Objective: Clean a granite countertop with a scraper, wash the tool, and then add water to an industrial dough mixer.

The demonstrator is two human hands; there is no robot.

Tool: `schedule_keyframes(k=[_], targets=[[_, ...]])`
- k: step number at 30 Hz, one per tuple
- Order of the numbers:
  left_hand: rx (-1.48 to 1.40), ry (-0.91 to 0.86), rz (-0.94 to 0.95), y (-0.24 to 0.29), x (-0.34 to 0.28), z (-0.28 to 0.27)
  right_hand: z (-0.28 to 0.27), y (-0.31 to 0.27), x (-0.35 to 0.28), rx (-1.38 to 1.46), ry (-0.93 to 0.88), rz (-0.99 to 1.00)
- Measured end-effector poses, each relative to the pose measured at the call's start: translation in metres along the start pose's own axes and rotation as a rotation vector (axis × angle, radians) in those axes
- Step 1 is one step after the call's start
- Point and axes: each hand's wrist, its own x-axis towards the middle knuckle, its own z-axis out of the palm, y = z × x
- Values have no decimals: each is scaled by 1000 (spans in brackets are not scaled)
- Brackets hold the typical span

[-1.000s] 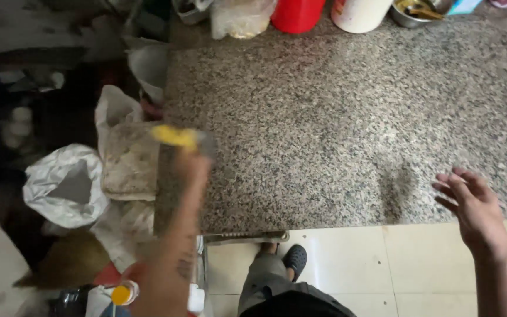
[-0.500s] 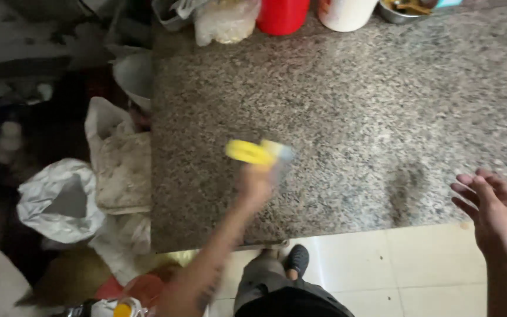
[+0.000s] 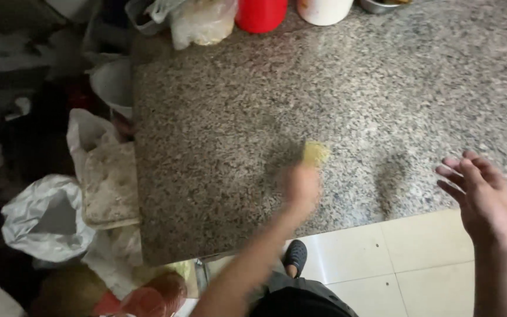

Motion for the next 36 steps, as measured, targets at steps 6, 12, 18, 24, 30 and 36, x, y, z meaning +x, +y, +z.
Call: schedule_keyframes(k=[6,12,18,24,30,36], targets=[[688,-827,731,-36,-84,82,-27,4,0,-136,41,-110],[-402,-15,449,12,88,-179,-35,69,33,-69,30,-1],[4,662,233,4,134,-423,45,1,1,-205,-2,16],[-261,264,380,23,147,-164,20,-5,-1,-145,51,-3],[955,-693,590,-29,-84,116,-27,-8,-23,-109,185,-40],[221,-408,617,52,-38,10,-70,24,-15,-135,221,-63]])
